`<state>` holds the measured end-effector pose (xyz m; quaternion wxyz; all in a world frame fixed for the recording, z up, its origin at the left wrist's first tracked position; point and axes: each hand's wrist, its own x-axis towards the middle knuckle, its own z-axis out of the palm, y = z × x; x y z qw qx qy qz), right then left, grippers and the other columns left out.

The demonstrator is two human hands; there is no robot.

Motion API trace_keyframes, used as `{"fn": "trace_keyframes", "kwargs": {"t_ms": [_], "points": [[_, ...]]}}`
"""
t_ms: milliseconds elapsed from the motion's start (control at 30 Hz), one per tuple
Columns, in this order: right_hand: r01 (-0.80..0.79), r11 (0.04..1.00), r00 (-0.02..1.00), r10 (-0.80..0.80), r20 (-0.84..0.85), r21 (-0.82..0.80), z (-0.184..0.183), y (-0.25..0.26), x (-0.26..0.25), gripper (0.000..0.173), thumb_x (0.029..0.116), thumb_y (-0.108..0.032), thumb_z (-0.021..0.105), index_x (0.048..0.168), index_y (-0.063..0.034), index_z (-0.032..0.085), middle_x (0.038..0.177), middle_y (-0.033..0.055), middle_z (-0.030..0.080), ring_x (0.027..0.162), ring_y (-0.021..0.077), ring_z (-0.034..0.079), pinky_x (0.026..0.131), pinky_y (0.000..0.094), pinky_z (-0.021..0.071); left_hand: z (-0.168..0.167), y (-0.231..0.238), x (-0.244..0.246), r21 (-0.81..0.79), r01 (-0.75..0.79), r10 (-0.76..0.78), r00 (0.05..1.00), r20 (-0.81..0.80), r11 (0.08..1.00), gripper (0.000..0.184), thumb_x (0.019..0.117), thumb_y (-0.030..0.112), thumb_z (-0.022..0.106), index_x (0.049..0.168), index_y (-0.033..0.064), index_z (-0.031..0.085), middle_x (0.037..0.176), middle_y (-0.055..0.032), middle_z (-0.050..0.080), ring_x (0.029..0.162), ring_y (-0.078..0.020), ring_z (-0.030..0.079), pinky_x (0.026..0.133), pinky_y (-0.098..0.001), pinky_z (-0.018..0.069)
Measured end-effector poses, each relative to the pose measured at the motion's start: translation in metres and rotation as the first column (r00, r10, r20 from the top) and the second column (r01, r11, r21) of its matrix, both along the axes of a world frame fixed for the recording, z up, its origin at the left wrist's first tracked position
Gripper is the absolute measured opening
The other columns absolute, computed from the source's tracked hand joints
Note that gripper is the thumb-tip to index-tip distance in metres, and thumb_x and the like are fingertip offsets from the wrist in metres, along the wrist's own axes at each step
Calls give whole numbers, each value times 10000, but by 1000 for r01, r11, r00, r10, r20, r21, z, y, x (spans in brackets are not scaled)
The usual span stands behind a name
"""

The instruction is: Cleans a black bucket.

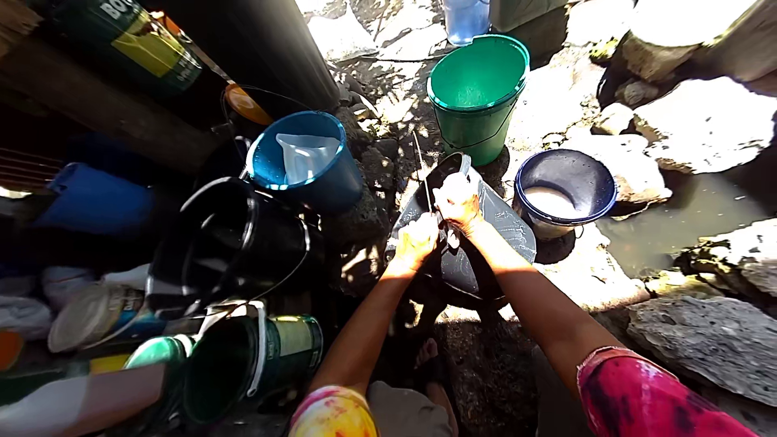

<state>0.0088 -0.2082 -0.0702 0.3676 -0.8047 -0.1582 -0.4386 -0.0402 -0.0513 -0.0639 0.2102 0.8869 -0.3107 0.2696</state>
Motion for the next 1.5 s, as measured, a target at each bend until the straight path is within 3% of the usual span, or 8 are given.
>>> {"fn": "trace_keyframes", "kwargs": {"t_ms": [133,233,467,667,867,1067,1167,1500], "points": [[-11,994,968,37,-248,105,6,-39,36,391,1014,-225,545,849,69,742,914,228,727,1011,380,696,1155,698,204,-7,10,0,-4,36,-36,999,28,999,329,991,143,461,852,-59,681,634,-145,630,529,-280,645,468,-403,503],[-8,985,907,79,-412,172,14,-63,51,459,1044,-218,474,790,116,662,791,230,644,868,351,640,1020,510,413,-1,8,-4,-26,45,-47,994,-96,999,316,1023,143,451,892,-40,673,662,-141,628,586,-290,662,518,-430,526],[-100,990,987,111,-120,98,-13,16,-48,276,923,-168,607,989,61,746,1096,240,717,1181,411,632,1145,625,326,15,-21,-15,-128,-187,139,939,-315,974,246,992,122,508,941,-61,664,732,-206,636,675,-378,670,586,-542,520],[-45,994,999,47,20,-102,7,-21,-2,439,1007,-207,521,613,-20,570,616,144,568,681,334,613,913,526,473,-5,-4,-13,-143,-88,73,992,-105,986,322,1007,134,473,838,-38,686,663,-146,628,591,-295,649,538,-444,522],[76,853,808,251,-532,517,1,-107,39,383,1098,-172,393,1125,76,684,1047,152,731,988,142,695,959,330,543,-16,10,-26,-187,78,-76,997,22,979,464,1034,192,385,650,18,580,553,-108,542,492,-240,580,456,-377,465],[298,934,599,-21,-800,198,10,-65,-4,388,1066,-208,506,1392,-28,615,1361,223,635,1278,376,596,1093,576,431,-5,8,-18,-193,-76,41,983,-179,978,326,1029,131,470,825,-31,666,641,-140,595,585,-269,625,548,-417,508],[220,974,788,-142,-599,60,-8,9,-59,619,1039,-239,445,1575,35,301,1627,244,323,1527,357,301,1254,582,181,9,5,-16,-175,-86,31,954,-297,981,303,1058,153,451,927,-19,663,693,-152,597,622,-294,627,567,-454,510],[-134,991,977,136,-162,22,-61,41,-100,322,894,-50,532,1131,72,713,1350,254,634,1364,413,530,1185,658,270,29,12,-20,-10,-154,126,843,-524,988,461,1048,436,525,1149,2,642,758,-181,634,708,-363,662,631,-539,524]]}}
